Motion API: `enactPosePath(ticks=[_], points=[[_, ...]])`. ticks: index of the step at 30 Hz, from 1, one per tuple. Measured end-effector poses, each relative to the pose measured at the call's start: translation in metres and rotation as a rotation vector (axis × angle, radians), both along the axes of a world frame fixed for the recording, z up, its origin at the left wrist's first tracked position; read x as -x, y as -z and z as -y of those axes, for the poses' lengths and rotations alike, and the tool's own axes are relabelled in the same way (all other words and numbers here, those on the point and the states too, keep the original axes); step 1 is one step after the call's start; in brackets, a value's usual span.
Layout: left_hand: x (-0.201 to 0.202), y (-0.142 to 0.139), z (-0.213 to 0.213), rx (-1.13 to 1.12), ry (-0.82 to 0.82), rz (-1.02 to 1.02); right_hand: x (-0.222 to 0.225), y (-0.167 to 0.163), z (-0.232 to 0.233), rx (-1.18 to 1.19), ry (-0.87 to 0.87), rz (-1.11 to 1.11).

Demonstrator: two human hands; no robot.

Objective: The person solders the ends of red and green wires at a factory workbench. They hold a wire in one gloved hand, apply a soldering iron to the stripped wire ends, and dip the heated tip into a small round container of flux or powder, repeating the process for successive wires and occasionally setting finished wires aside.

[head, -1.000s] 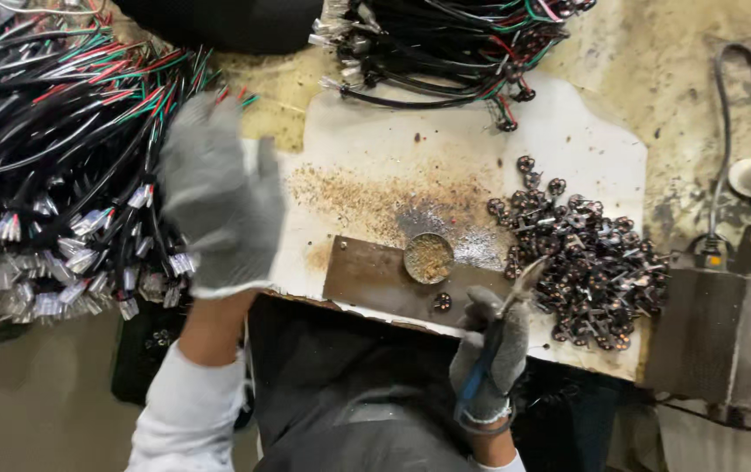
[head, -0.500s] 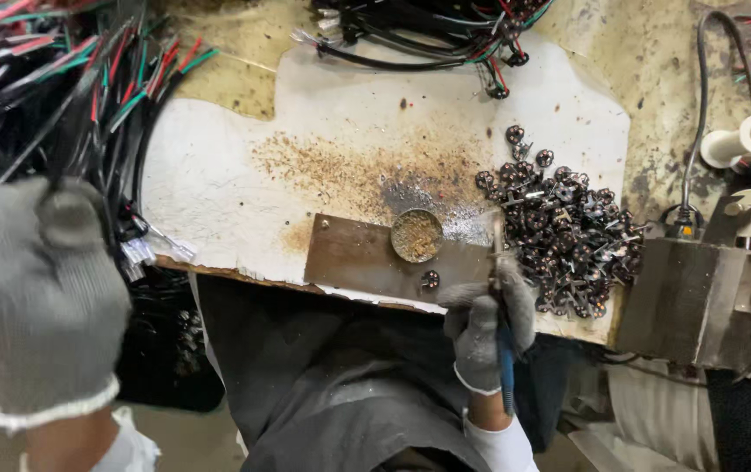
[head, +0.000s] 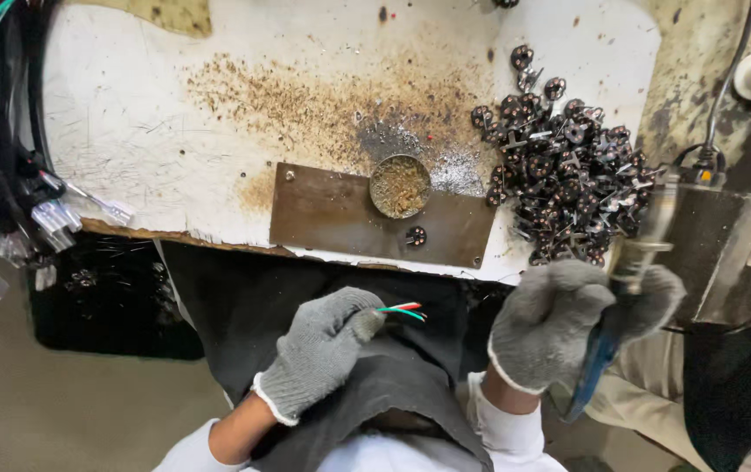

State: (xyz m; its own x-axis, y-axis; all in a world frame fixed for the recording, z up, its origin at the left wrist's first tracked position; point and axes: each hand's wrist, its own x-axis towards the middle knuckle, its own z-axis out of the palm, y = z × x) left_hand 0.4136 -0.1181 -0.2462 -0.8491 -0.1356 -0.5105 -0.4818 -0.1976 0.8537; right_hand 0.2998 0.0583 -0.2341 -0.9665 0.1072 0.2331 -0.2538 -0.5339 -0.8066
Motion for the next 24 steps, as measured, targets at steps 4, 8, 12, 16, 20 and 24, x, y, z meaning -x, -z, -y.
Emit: enactPosePath(ticks=[4,8,12,16,20,24], points=[[0.006,-0.001,0.002,0.191,-0.007,-0.137,-0.027,0.016,-0.014,-0.582,-0.402,0.080],[0.016,-0.004,-0.001,0.340,0.058,-0.319,-0.045,0.027,-0.014,-0.779,-0.346,0.139],[0.027,-0.012,-0.009,0.215,0.020,-0.269,-0.022,0.018,-0.007,-0.609,-0.252,0.092],[0.032,-0.014,-0.006,0.044,-0.028,-0.092,-0.016,0.009,0.003,-0.265,-0.289,0.190],[0.031,-0.012,-0.003,0.116,-0.013,-0.226,-0.032,0.014,0.001,-0.829,-0.255,0.135],[0.031,-0.013,-0.002,0.046,0.031,-0.131,-0.032,0.021,-0.009,-0.626,-0.425,0.302]])
